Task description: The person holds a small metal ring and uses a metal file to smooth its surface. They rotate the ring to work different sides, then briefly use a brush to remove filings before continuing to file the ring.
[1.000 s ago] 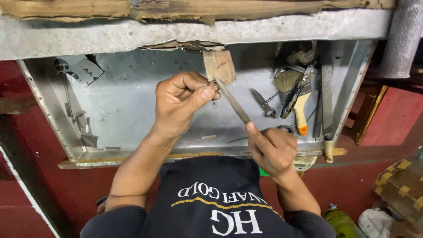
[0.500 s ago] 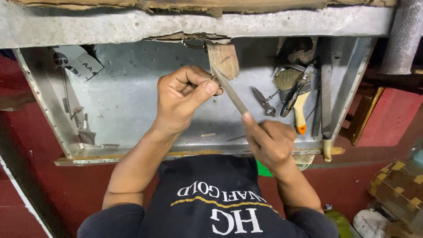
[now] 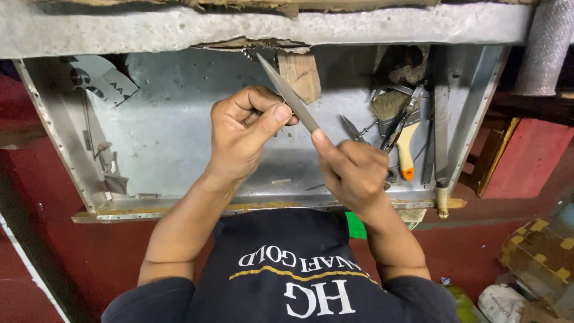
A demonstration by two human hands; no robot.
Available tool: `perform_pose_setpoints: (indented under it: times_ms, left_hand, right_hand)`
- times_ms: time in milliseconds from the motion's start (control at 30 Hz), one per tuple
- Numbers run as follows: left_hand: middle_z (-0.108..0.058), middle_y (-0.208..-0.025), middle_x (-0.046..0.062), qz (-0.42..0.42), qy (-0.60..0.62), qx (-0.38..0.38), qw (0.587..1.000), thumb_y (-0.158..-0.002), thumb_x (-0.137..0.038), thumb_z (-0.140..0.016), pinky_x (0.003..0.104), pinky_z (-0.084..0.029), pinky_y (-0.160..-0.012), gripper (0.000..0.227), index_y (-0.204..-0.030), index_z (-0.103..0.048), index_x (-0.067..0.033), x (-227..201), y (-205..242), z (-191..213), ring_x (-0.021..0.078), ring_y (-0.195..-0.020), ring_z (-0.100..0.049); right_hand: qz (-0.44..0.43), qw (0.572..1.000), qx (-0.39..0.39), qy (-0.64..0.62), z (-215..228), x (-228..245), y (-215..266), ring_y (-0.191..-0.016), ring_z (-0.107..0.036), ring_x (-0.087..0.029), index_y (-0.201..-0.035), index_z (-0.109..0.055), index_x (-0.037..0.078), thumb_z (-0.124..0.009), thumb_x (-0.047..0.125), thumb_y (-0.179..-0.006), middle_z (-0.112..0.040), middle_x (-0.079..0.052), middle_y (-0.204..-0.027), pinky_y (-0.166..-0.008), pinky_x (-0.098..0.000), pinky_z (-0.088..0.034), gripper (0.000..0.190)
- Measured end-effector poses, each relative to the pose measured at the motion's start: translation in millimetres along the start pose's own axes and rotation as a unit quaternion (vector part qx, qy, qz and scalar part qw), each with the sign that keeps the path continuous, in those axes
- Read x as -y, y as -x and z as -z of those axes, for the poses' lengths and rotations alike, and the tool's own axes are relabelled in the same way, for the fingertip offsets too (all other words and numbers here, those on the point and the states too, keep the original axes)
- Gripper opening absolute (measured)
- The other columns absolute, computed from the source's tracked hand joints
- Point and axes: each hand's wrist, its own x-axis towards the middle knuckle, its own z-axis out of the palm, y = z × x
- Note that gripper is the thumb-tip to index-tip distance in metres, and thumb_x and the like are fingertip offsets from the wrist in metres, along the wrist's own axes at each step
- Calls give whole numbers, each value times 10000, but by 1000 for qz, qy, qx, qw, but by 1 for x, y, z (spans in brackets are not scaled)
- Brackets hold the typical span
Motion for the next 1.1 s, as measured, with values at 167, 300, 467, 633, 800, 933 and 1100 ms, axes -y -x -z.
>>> perform_pose_setpoints:
  times_ms: [167, 300, 467, 633, 800, 933, 1100]
  left_hand:
    - [-681, -780, 183, -5, 35, -19, 999, -944, -17, -738, 265, -562, -678, 126, -880, -666, 64, 5, 3, -5, 172, -740, -686]
    - [-667, -770, 187, -7, 26, -17, 999, -934, -13, -744, 265, -553, -673, 138, -859, -661, 68, 6, 3, -4, 185, -736, -686]
    - [-670, -775, 174, -5, 29, -25, 999, -951, -28, -729, 249, -539, -661, 133, -865, -665, 51, 8, 5, -5, 183, -749, -686]
    - [-684, -784, 185, -5, 46, -30, 998, -939, -13, -738, 260, -566, -689, 125, -865, -668, 58, 6, 5, -6, 197, -764, -719]
    - [-727, -821, 201, 43, 41, -30, 998, -940, -84, -758, 320, -609, -724, 166, -900, -678, 55, 8, 16, -10, 220, -793, -734]
    - [-751, -922, 169, 79, 125, -42, 988, -947, -91, -760, 344, -634, -811, 129, -927, -687, 13, 18, 22, -15, 225, -889, -750]
    - [-749, -921, 204, 78, 177, -56, 980, -963, -54, -728, 375, -659, -794, 116, -929, -658, 32, 34, 21, -11, 268, -883, -771]
  right_hand:
    - [-23, 1000, 6, -8, 19, 5, 32, -366, -379, -219, -1033, -843, -20, -647, -149, -861, -418, -49, -519, -413, -328, -402, 291]
    - [-16, 1000, 13, 21, 14, 9, 26, -351, -352, -224, -1032, -851, 9, -632, -131, -864, -386, -55, -518, -398, -326, -382, 309]
    - [-19, 998, -36, -40, -7, 4, 24, -362, -388, -215, -1121, -828, -50, -644, -139, -873, -454, -55, -514, -416, -318, -400, 321]
    - [-44, 999, 0, -9, 12, 13, 41, -357, -434, -268, -1066, -832, -43, -686, -112, -869, -499, -107, -523, -407, -359, -411, 255]
    - [-6, 999, -36, -26, 4, 9, -3, -350, -405, -238, -1054, -839, -39, -682, -151, -863, -451, -75, -508, -419, -331, -411, 271]
    - [-37, 998, -49, -28, 32, 7, 33, -359, -390, -255, -1074, -796, -121, -720, -129, -873, -447, -106, -513, -412, -386, -391, 215]
    - [-54, 998, -8, -19, 38, 17, 45, -357, -455, -269, -1063, -824, -56, -749, -128, -847, -507, -112, -517, -419, -352, -426, 239]
